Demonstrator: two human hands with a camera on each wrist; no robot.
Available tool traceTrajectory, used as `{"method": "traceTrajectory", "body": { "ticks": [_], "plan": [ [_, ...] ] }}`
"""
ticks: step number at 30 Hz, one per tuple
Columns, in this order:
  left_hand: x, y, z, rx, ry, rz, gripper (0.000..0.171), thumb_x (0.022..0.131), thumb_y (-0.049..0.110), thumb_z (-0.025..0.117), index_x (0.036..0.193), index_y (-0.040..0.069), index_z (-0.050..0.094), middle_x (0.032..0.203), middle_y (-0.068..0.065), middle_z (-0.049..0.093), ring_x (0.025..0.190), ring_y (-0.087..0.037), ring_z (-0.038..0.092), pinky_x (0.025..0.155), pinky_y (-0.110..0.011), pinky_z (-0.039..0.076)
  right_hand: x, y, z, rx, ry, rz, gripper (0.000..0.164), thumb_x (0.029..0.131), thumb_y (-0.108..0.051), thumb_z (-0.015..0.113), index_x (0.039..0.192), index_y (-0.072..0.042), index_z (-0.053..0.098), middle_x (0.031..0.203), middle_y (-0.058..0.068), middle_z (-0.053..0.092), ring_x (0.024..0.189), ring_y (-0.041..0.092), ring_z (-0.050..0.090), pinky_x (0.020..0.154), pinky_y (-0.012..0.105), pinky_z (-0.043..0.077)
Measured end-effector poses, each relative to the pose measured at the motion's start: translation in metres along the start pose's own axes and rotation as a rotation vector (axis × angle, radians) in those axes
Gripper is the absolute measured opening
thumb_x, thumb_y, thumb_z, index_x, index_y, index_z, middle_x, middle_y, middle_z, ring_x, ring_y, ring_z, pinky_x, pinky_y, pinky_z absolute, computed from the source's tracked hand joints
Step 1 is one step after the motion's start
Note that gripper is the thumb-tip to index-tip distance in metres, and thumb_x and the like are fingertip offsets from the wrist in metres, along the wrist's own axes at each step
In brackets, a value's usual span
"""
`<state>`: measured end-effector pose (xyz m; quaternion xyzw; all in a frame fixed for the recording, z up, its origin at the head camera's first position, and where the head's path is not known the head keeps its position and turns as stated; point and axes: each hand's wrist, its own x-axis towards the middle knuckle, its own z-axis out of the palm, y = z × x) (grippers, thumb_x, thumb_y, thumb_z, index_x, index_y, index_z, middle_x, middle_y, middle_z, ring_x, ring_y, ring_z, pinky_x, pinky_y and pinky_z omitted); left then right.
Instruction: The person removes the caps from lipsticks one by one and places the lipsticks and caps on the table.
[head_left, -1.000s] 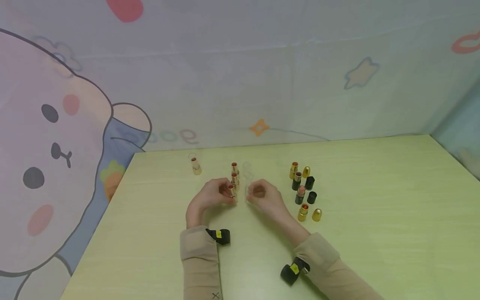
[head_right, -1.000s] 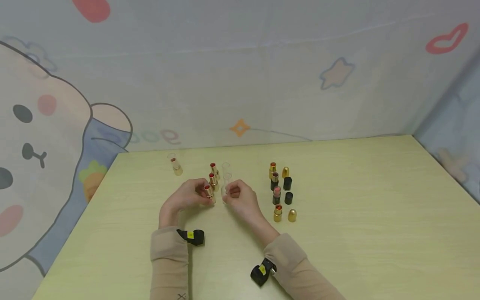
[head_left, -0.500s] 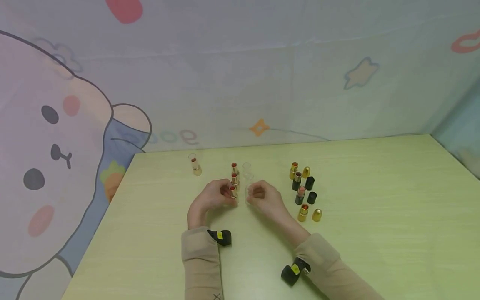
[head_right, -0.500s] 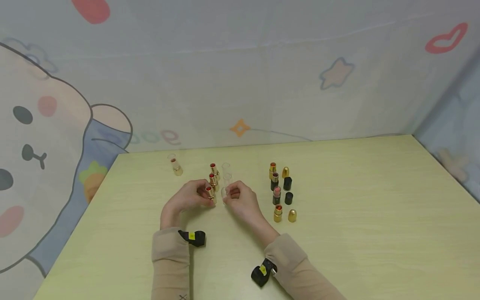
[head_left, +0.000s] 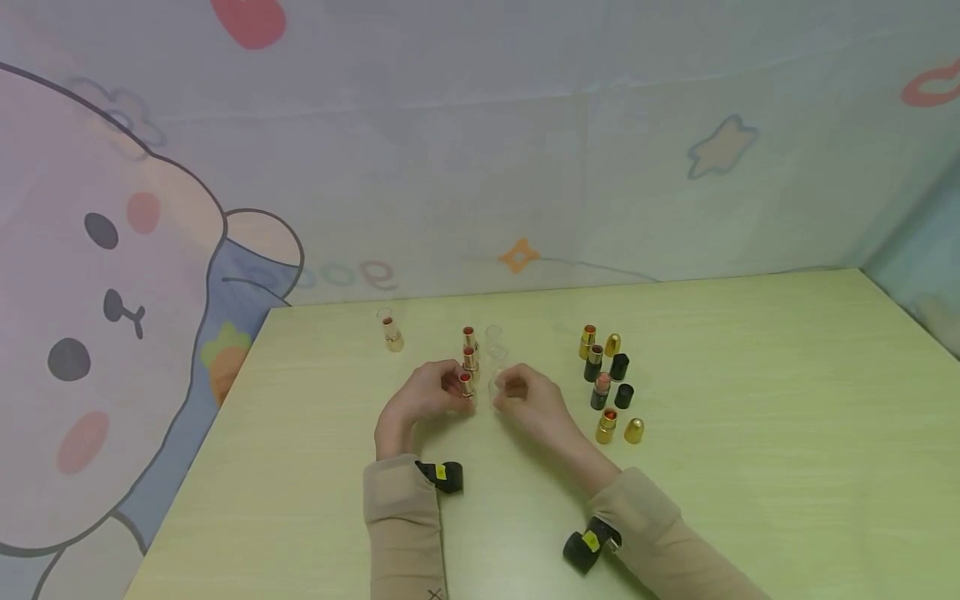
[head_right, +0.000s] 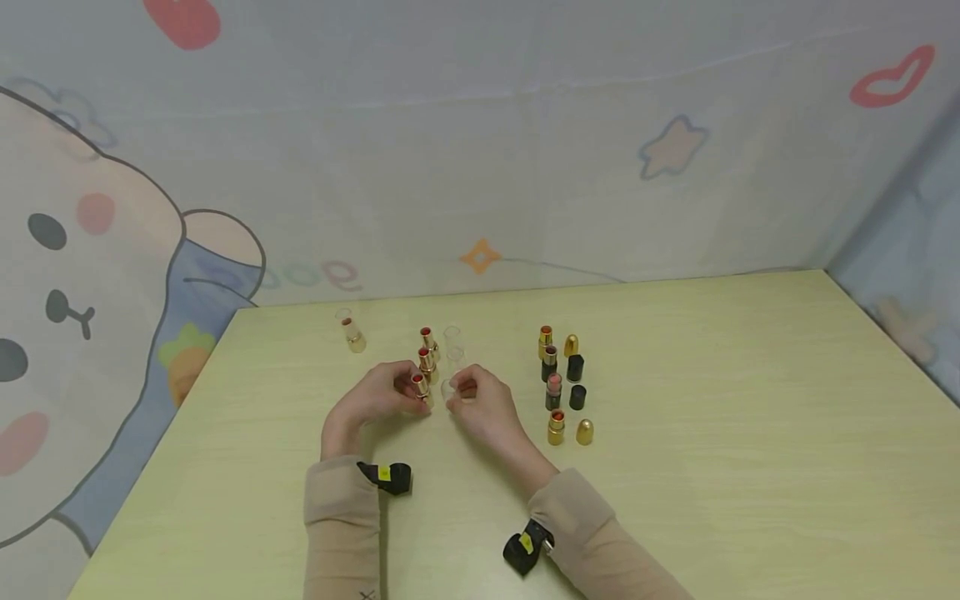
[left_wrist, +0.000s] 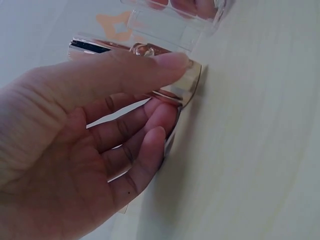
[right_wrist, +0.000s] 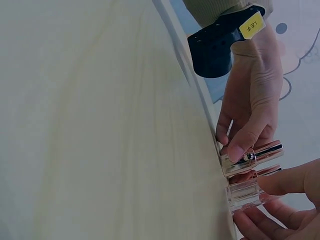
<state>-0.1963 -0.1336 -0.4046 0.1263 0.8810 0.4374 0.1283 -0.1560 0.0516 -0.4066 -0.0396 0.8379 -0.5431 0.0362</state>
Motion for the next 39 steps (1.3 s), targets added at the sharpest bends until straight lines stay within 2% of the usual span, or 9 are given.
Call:
{"method": "traceTrajectory", "body": {
  "ticks": [10, 16, 24, 33, 36, 39],
  "plan": [
    [-0.003, 0.001, -0.001, 0.002, -0.01, -0.015, 0.024, 0.071, 0.001, 0.078, 0.086, 0.003, 0.06, 0.079, -0.002, 0.058, 0.074, -0.012, 0.052, 0.068, -0.021, 0.043, 0.0, 0.001, 0.001, -0.01, -0.002, -0.013, 0.022, 0.085, 0.0, 0.065, 0.106, 0.0, 0.06, 0.111, 0.018, 0.066, 0.109, 0.033, 0.064, 0.1, 0.045, 0.047],
    [-0.003, 0.001, -0.002, 0.008, -0.013, -0.025, 0.024, 0.072, 0.002, 0.078, 0.09, 0.003, 0.062, 0.082, -0.004, 0.06, 0.076, -0.012, 0.054, 0.07, -0.021, 0.044, 0.001, 0.001, 0.0, -0.033, 0.002, -0.008, 0.03, 0.083, 0.0, 0.067, 0.112, -0.001, 0.06, 0.114, 0.018, 0.065, 0.11, 0.031, 0.062, 0.1, 0.045, 0.047],
    [-0.007, -0.001, -0.007, 0.023, -0.021, -0.037, 0.022, 0.075, 0.006, 0.078, 0.093, 0.007, 0.065, 0.089, -0.004, 0.064, 0.083, -0.013, 0.057, 0.078, -0.023, 0.046, -0.001, -0.005, -0.006, 0.003, 0.023, -0.03, 0.037, 0.083, -0.003, 0.069, 0.118, -0.004, 0.059, 0.12, 0.015, 0.064, 0.117, 0.029, 0.058, 0.105, 0.045, 0.043],
    [-0.015, -0.005, -0.018, 0.001, 0.024, -0.059, 0.026, 0.081, 0.006, 0.074, 0.106, 0.006, 0.067, 0.099, -0.009, 0.067, 0.09, -0.015, 0.06, 0.084, -0.027, 0.048, -0.001, -0.017, -0.01, 0.055, 0.025, -0.073, 0.038, 0.084, -0.005, 0.069, 0.12, -0.004, 0.058, 0.124, 0.016, 0.062, 0.121, 0.03, 0.055, 0.107, 0.046, 0.041],
    [-0.017, -0.007, -0.022, -0.005, 0.073, -0.079, 0.026, 0.083, 0.008, 0.071, 0.109, 0.004, 0.066, 0.101, -0.009, 0.067, 0.092, -0.017, 0.061, 0.083, -0.027, 0.048, -0.001, -0.024, -0.012, 0.045, 0.028, -0.098, 0.038, 0.084, -0.006, 0.069, 0.12, -0.004, 0.058, 0.124, 0.016, 0.062, 0.121, 0.03, 0.056, 0.107, 0.046, 0.042],
    [-0.019, -0.009, -0.027, -0.032, 0.163, -0.11, 0.028, 0.085, 0.011, 0.07, 0.111, 0.003, 0.066, 0.103, -0.01, 0.068, 0.094, -0.021, 0.062, 0.079, -0.027, 0.049, 0.002, -0.032, -0.013, 0.033, 0.032, -0.117, 0.037, 0.085, -0.008, 0.069, 0.12, -0.005, 0.058, 0.123, 0.015, 0.062, 0.12, 0.029, 0.057, 0.106, 0.047, 0.042]
  ]
}}
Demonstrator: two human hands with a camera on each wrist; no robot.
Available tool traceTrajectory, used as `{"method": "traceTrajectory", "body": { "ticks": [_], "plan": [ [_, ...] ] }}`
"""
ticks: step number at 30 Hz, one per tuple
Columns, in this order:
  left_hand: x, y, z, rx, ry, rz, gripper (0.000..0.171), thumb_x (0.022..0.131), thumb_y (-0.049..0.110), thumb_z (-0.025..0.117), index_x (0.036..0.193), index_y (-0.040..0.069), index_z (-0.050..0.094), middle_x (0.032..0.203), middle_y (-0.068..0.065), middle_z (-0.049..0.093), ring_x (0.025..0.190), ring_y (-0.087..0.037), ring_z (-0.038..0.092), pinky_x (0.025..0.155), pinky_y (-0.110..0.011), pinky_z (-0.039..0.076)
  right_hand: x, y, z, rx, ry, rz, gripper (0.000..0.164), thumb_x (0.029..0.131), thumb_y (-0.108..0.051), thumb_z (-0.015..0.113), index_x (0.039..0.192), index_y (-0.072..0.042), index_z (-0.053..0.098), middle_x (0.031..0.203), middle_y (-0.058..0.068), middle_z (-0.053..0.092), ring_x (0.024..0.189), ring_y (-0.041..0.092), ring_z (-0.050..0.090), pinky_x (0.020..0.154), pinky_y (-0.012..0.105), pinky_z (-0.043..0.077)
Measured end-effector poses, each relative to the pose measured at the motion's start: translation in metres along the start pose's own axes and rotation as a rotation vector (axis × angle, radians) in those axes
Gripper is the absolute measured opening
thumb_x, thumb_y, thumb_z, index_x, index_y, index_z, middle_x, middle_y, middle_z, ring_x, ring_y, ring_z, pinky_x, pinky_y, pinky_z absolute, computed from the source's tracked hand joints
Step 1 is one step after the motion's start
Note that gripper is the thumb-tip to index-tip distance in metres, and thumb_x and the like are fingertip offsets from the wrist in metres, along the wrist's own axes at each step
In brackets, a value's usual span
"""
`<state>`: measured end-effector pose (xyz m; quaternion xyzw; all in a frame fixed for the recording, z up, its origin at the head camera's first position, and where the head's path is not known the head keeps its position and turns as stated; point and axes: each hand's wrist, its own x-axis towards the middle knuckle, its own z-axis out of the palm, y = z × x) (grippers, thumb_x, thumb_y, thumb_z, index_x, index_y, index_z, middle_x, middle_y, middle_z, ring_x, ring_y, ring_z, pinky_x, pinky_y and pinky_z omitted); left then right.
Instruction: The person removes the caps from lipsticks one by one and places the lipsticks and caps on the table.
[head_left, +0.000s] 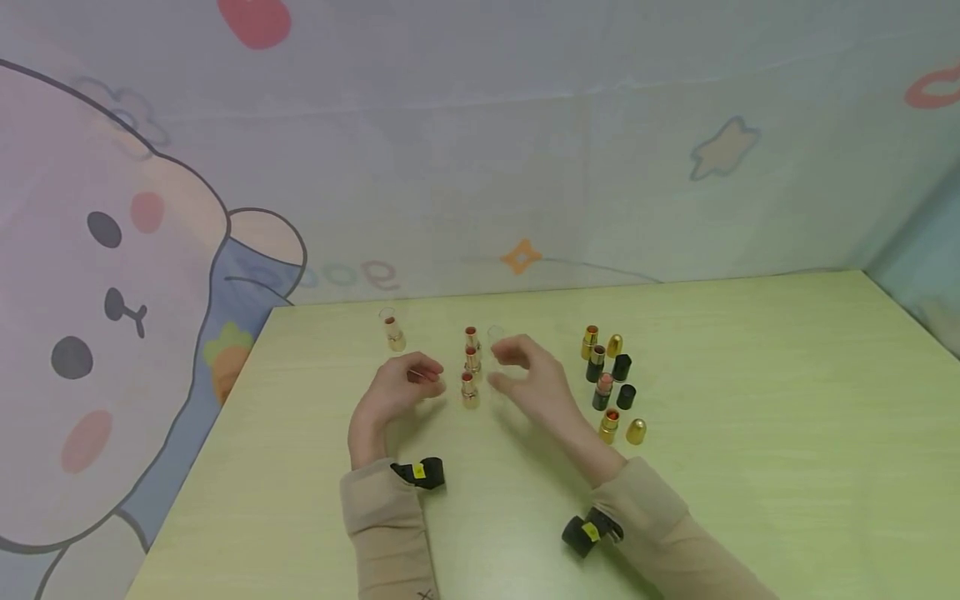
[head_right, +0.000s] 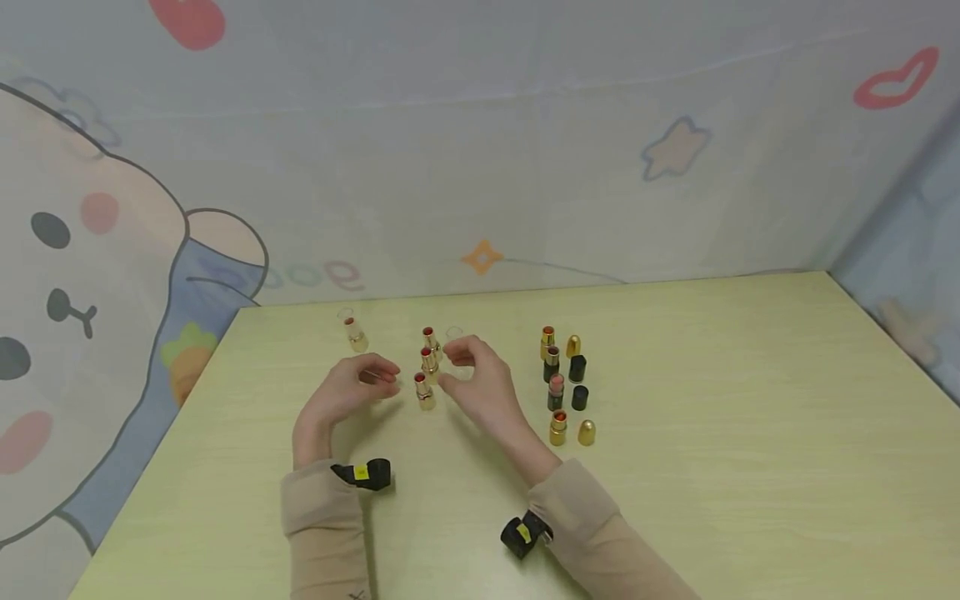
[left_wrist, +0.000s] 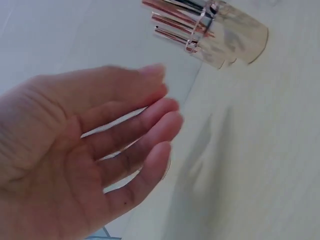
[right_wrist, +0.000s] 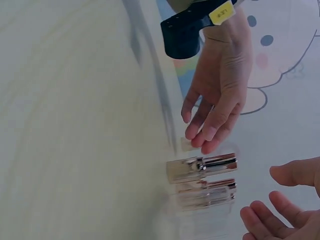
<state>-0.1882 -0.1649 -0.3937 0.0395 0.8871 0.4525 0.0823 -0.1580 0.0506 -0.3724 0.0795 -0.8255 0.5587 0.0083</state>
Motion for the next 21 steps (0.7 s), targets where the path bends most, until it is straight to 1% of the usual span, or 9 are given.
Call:
{"method": "traceTrajectory", "body": {
  "ticks": [4, 6, 9, 12, 14, 17, 19, 21],
  "plan": [
    [-0.002, -0.002, -0.006, -0.063, 0.154, -0.034, 0.028, 0.086, 0.014, 0.069, 0.112, 0.002, 0.065, 0.105, -0.013, 0.067, 0.096, -0.025, 0.063, 0.075, -0.025, 0.048, 0.005, -0.012, 0.001, 0.01, -0.011, -0.009, 0.037, 0.086, -0.01, 0.068, 0.12, -0.006, 0.058, 0.123, 0.014, 0.062, 0.12, 0.028, 0.056, 0.103, 0.047, 0.044],
    [-0.003, -0.003, -0.008, -0.099, 0.227, -0.051, 0.029, 0.086, 0.015, 0.07, 0.111, 0.002, 0.066, 0.103, -0.012, 0.066, 0.094, -0.024, 0.063, 0.073, -0.024, 0.046, 0.008, -0.017, 0.002, 0.017, -0.016, -0.013, 0.036, 0.086, -0.01, 0.068, 0.121, -0.006, 0.058, 0.123, 0.013, 0.062, 0.12, 0.028, 0.056, 0.103, 0.047, 0.044],
    [-0.004, -0.004, -0.01, -0.157, 0.333, -0.066, 0.029, 0.085, 0.015, 0.07, 0.11, 0.002, 0.066, 0.097, -0.008, 0.066, 0.084, -0.019, 0.062, 0.07, -0.024, 0.045, 0.011, -0.024, 0.004, 0.028, -0.021, -0.034, 0.035, 0.086, -0.011, 0.068, 0.12, -0.006, 0.058, 0.121, 0.012, 0.063, 0.118, 0.028, 0.058, 0.102, 0.045, 0.045],
    [-0.005, -0.004, -0.011, -0.218, 0.436, -0.085, 0.028, 0.084, 0.015, 0.071, 0.108, 0.002, 0.066, 0.09, -0.004, 0.065, 0.074, -0.012, 0.058, 0.066, -0.024, 0.043, 0.016, -0.03, 0.006, 0.055, -0.026, -0.069, 0.035, 0.087, -0.01, 0.068, 0.119, -0.004, 0.059, 0.119, 0.014, 0.064, 0.116, 0.028, 0.059, 0.103, 0.045, 0.044],
    [-0.004, -0.005, -0.012, -0.251, 0.5, -0.095, 0.028, 0.083, 0.015, 0.072, 0.107, 0.001, 0.067, 0.088, -0.004, 0.065, 0.07, -0.008, 0.056, 0.064, -0.022, 0.044, 0.018, -0.034, 0.007, 0.066, -0.034, -0.094, 0.034, 0.086, -0.01, 0.068, 0.119, -0.003, 0.059, 0.12, 0.014, 0.064, 0.115, 0.027, 0.059, 0.104, 0.044, 0.044],
    [-0.003, -0.006, -0.013, -0.283, 0.563, -0.116, 0.032, 0.082, 0.014, 0.073, 0.111, 0.002, 0.065, 0.094, -0.008, 0.066, 0.075, -0.011, 0.059, 0.065, -0.022, 0.046, 0.023, -0.039, 0.011, 0.094, -0.05, -0.114, 0.035, 0.087, -0.009, 0.067, 0.12, -0.002, 0.059, 0.121, 0.016, 0.064, 0.115, 0.028, 0.059, 0.106, 0.044, 0.042],
    [-0.002, -0.008, -0.014, -0.299, 0.583, -0.13, 0.037, 0.082, 0.014, 0.073, 0.115, 0.002, 0.063, 0.103, -0.013, 0.066, 0.085, -0.017, 0.062, 0.071, -0.024, 0.048, 0.027, -0.042, 0.015, 0.116, -0.065, -0.115, 0.035, 0.086, -0.008, 0.067, 0.12, -0.001, 0.059, 0.121, 0.018, 0.063, 0.116, 0.03, 0.059, 0.106, 0.044, 0.043],
    [-0.001, -0.011, -0.016, -0.315, 0.585, -0.145, 0.043, 0.083, 0.013, 0.073, 0.122, 0.002, 0.06, 0.113, -0.017, 0.062, 0.098, -0.024, 0.061, 0.08, -0.031, 0.05, 0.031, -0.045, 0.02, 0.127, -0.075, -0.115, 0.035, 0.087, -0.008, 0.067, 0.12, 0.0, 0.059, 0.122, 0.019, 0.063, 0.116, 0.03, 0.059, 0.105, 0.044, 0.044]
  ]
}}
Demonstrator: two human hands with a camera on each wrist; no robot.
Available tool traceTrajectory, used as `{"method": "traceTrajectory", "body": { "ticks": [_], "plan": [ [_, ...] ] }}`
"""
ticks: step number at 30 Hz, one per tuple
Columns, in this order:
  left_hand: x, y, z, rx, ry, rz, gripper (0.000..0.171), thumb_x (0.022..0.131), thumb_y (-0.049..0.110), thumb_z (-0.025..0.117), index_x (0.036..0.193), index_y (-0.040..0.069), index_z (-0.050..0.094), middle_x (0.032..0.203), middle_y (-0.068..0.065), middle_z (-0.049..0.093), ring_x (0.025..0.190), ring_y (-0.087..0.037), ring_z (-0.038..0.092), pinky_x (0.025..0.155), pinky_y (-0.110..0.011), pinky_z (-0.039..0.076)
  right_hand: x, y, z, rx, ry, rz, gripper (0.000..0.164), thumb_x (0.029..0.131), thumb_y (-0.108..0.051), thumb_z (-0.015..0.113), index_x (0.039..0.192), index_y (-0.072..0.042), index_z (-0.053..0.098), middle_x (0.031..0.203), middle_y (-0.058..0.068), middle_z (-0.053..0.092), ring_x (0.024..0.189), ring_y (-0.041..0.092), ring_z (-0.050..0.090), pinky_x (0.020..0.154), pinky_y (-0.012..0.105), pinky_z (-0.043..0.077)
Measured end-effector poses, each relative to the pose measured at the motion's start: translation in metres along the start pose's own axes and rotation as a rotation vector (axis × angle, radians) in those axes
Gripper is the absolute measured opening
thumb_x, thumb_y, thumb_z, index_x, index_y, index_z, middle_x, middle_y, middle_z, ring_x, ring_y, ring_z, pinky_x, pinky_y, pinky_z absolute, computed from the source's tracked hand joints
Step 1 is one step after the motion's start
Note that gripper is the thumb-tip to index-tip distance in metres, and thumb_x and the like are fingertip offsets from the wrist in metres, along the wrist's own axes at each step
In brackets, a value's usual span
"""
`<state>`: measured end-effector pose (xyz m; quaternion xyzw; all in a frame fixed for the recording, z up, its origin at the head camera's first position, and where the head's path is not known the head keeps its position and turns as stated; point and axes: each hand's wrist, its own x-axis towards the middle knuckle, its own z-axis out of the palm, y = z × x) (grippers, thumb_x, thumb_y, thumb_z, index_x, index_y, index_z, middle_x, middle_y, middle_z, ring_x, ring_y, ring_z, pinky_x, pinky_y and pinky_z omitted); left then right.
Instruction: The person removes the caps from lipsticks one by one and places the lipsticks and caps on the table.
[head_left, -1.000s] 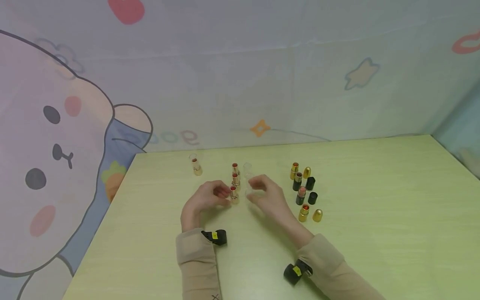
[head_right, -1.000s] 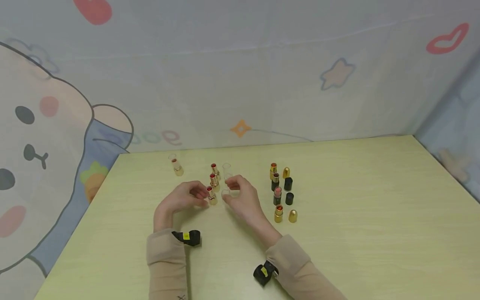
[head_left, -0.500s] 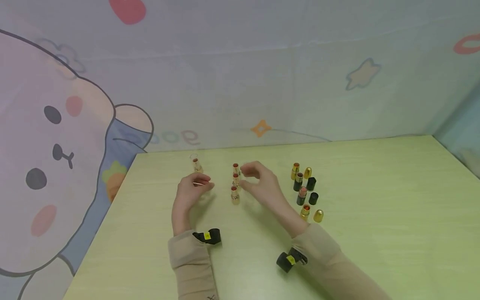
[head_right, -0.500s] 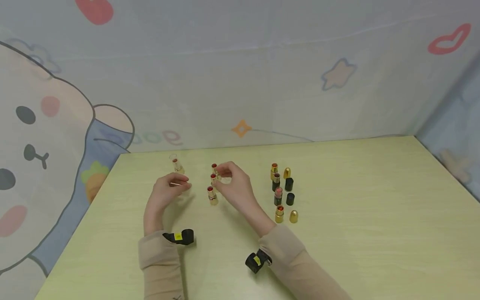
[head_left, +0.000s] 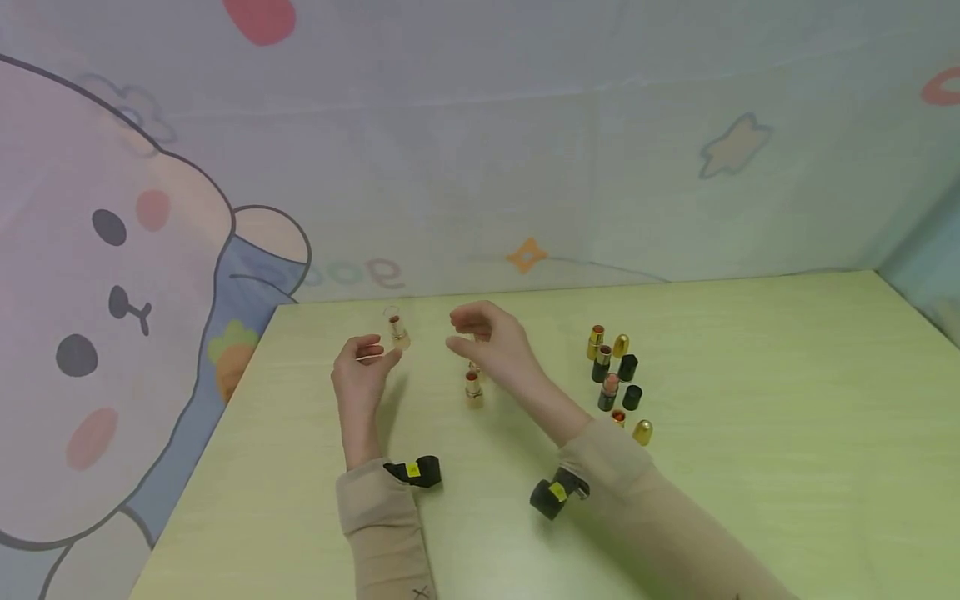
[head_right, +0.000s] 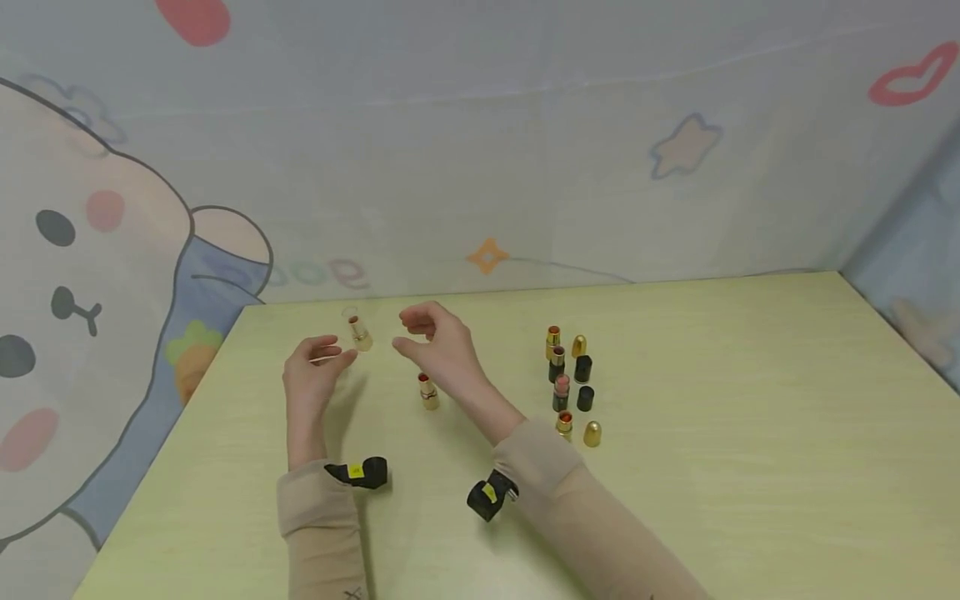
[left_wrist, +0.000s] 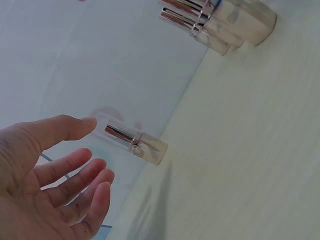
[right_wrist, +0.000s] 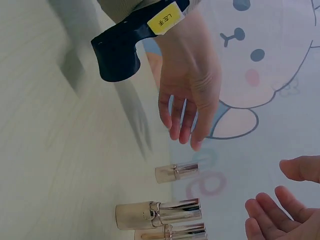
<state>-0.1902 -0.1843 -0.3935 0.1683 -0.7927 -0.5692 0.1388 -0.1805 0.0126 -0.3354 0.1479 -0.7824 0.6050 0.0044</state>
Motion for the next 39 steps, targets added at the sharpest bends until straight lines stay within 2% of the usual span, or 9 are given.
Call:
{"method": "traceTrajectory", "body": {
  "ticks": [3, 6, 13, 20, 25, 31, 33, 39],
  "plan": [
    [0.004, -0.003, -0.002, -0.02, 0.002, -0.03, 0.05, 0.082, 0.012, 0.073, 0.128, 0.002, 0.055, 0.125, -0.019, 0.058, 0.113, -0.031, 0.057, 0.093, -0.04, 0.048, 0.006, -0.003, 0.006, -0.002, -0.005, 0.0, 0.035, 0.088, -0.008, 0.067, 0.121, -0.001, 0.059, 0.121, 0.018, 0.063, 0.116, 0.03, 0.06, 0.104, 0.042, 0.045],
    [0.008, -0.005, -0.003, -0.045, 0.0, -0.052, 0.054, 0.082, 0.011, 0.072, 0.131, 0.003, 0.053, 0.13, -0.018, 0.055, 0.121, -0.032, 0.053, 0.1, -0.043, 0.045, 0.011, -0.004, 0.013, -0.018, -0.01, -0.007, 0.035, 0.088, -0.008, 0.066, 0.122, -0.001, 0.06, 0.121, 0.016, 0.064, 0.115, 0.029, 0.061, 0.104, 0.041, 0.045],
    [0.015, -0.012, -0.005, -0.102, -0.036, -0.037, 0.055, 0.084, 0.008, 0.071, 0.135, 0.001, 0.05, 0.133, -0.018, 0.052, 0.127, -0.032, 0.049, 0.104, -0.042, 0.044, 0.021, -0.005, 0.028, -0.031, -0.047, -0.002, 0.037, 0.089, -0.009, 0.066, 0.125, -0.001, 0.059, 0.123, 0.016, 0.064, 0.116, 0.028, 0.061, 0.102, 0.037, 0.047],
    [0.019, -0.015, -0.002, -0.091, -0.066, -0.011, 0.054, 0.084, 0.009, 0.071, 0.134, 0.001, 0.051, 0.136, -0.018, 0.054, 0.129, -0.031, 0.049, 0.108, -0.04, 0.041, 0.031, -0.005, 0.04, -0.078, -0.109, 0.026, 0.042, 0.091, -0.013, 0.064, 0.131, -0.003, 0.055, 0.131, 0.015, 0.06, 0.123, 0.028, 0.057, 0.103, 0.037, 0.047],
    [0.024, -0.019, -0.001, -0.082, -0.06, -0.025, 0.056, 0.084, 0.009, 0.072, 0.135, 0.001, 0.05, 0.136, -0.019, 0.054, 0.131, -0.031, 0.049, 0.11, -0.039, 0.039, 0.043, -0.006, 0.048, -0.138, -0.154, 0.057, 0.044, 0.093, -0.016, 0.063, 0.134, -0.005, 0.053, 0.135, 0.012, 0.058, 0.125, 0.026, 0.055, 0.103, 0.038, 0.047],
    [0.031, -0.022, 0.003, -0.099, -0.076, -0.053, 0.056, 0.085, 0.007, 0.07, 0.136, 0.0, 0.049, 0.138, -0.02, 0.053, 0.132, -0.032, 0.048, 0.111, -0.039, 0.039, 0.059, -0.005, 0.054, -0.219, -0.155, 0.078, 0.042, 0.093, -0.017, 0.062, 0.133, -0.006, 0.054, 0.134, 0.011, 0.059, 0.125, 0.024, 0.056, 0.102, 0.036, 0.048],
    [0.033, -0.023, 0.003, -0.092, -0.082, -0.055, 0.055, 0.085, 0.008, 0.07, 0.136, 0.0, 0.05, 0.137, -0.02, 0.054, 0.131, -0.032, 0.05, 0.111, -0.038, 0.039, 0.063, -0.005, 0.056, -0.208, -0.151, 0.1, 0.042, 0.093, -0.016, 0.063, 0.132, -0.005, 0.055, 0.133, 0.012, 0.059, 0.124, 0.025, 0.056, 0.101, 0.036, 0.048],
    [0.037, -0.025, 0.001, -0.054, -0.091, -0.04, 0.055, 0.085, 0.011, 0.071, 0.135, 0.003, 0.052, 0.137, -0.017, 0.056, 0.129, -0.029, 0.051, 0.111, -0.037, 0.039, 0.073, -0.004, 0.068, -0.083, -0.134, 0.206, 0.043, 0.09, -0.013, 0.066, 0.13, -0.002, 0.056, 0.131, 0.015, 0.06, 0.124, 0.026, 0.056, 0.101, 0.035, 0.048]
  ]
}}
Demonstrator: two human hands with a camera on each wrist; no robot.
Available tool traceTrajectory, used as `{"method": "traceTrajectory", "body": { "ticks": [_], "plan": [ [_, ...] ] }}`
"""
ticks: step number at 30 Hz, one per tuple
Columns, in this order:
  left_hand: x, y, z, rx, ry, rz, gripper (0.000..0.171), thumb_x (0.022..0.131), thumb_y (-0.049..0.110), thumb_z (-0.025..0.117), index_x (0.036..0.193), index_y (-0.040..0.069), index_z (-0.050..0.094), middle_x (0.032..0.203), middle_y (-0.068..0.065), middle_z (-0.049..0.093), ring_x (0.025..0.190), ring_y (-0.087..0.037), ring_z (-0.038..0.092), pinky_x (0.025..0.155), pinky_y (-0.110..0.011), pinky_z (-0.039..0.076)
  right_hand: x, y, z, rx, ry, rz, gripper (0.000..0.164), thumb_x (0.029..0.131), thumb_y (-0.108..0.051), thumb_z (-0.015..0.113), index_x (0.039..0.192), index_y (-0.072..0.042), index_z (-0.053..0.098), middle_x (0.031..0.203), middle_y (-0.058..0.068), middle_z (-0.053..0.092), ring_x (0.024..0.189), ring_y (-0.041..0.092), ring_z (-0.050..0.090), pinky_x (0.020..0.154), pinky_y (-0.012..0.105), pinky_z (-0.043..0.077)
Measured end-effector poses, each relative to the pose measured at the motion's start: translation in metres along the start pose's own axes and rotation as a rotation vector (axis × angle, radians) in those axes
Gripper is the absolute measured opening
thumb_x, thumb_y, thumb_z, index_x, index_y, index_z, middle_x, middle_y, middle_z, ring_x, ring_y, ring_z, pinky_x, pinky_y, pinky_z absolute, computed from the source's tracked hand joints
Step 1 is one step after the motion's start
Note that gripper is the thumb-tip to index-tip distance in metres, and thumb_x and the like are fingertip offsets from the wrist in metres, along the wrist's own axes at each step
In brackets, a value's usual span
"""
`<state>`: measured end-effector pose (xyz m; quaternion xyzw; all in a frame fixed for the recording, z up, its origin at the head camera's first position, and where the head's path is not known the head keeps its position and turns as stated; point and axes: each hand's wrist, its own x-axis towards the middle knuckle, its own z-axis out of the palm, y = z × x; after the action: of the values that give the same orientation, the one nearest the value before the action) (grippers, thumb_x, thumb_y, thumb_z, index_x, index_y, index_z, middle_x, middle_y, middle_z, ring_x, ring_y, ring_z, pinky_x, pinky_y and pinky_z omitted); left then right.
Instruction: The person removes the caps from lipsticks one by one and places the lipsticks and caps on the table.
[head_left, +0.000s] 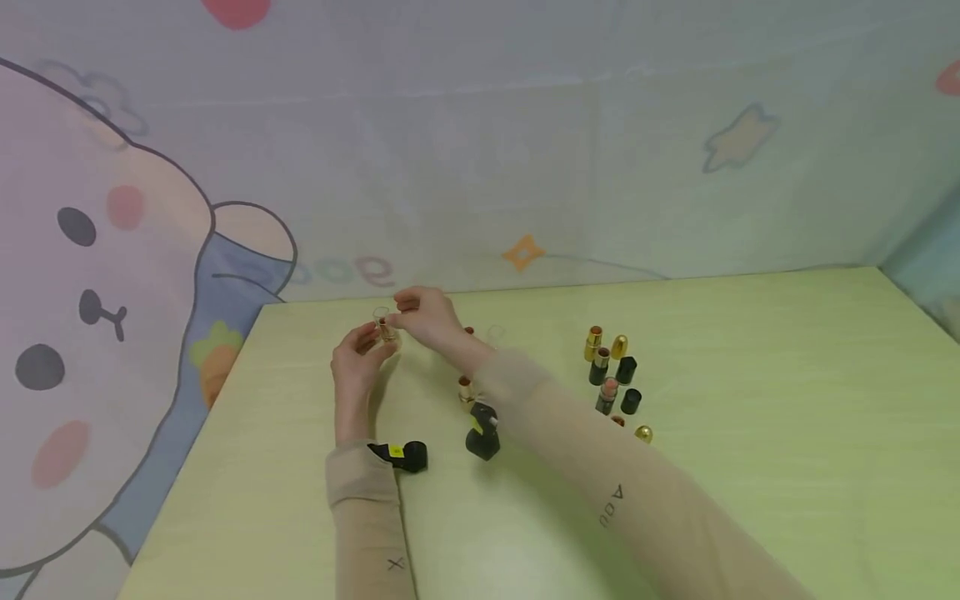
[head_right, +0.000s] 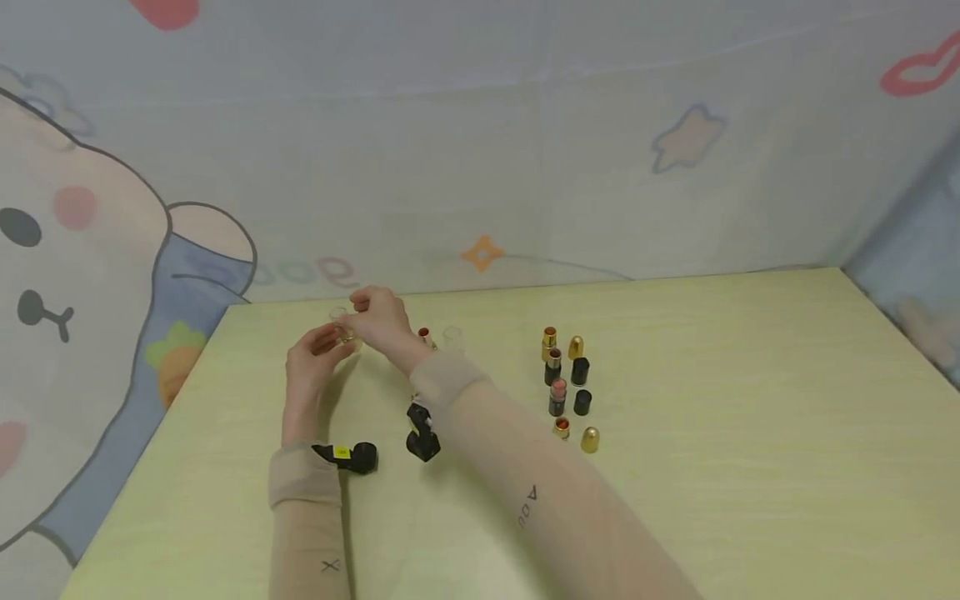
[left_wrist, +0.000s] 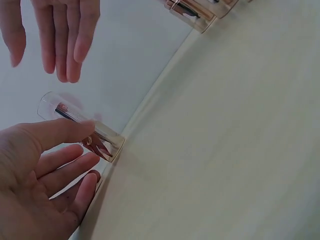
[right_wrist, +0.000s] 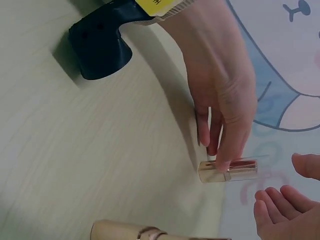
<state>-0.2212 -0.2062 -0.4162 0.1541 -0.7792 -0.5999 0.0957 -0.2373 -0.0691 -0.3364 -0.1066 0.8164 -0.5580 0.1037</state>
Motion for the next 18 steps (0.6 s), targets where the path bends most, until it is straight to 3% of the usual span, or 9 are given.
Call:
{"method": "traceTrajectory", "body": {
  "ticks": [7, 18],
  "plan": [
    [-0.001, -0.002, 0.001, 0.03, -0.041, 0.014, 0.05, 0.085, 0.011, 0.071, 0.132, 0.004, 0.055, 0.134, -0.017, 0.058, 0.128, -0.03, 0.052, 0.112, -0.038, 0.038, 0.005, 0.006, 0.011, 0.003, 0.01, 0.047, 0.045, 0.09, -0.012, 0.065, 0.133, -0.002, 0.054, 0.135, 0.015, 0.058, 0.127, 0.027, 0.053, 0.103, 0.037, 0.047],
    [-0.007, -0.003, 0.004, 0.067, -0.013, 0.024, 0.043, 0.085, 0.008, 0.07, 0.126, 0.003, 0.06, 0.127, -0.019, 0.062, 0.124, -0.029, 0.055, 0.11, -0.039, 0.039, 0.004, 0.008, 0.02, -0.043, -0.032, 0.031, 0.044, 0.094, -0.008, 0.056, 0.138, -0.003, 0.049, 0.138, 0.014, 0.055, 0.129, 0.027, 0.052, 0.105, 0.037, 0.045]
  ]
}}
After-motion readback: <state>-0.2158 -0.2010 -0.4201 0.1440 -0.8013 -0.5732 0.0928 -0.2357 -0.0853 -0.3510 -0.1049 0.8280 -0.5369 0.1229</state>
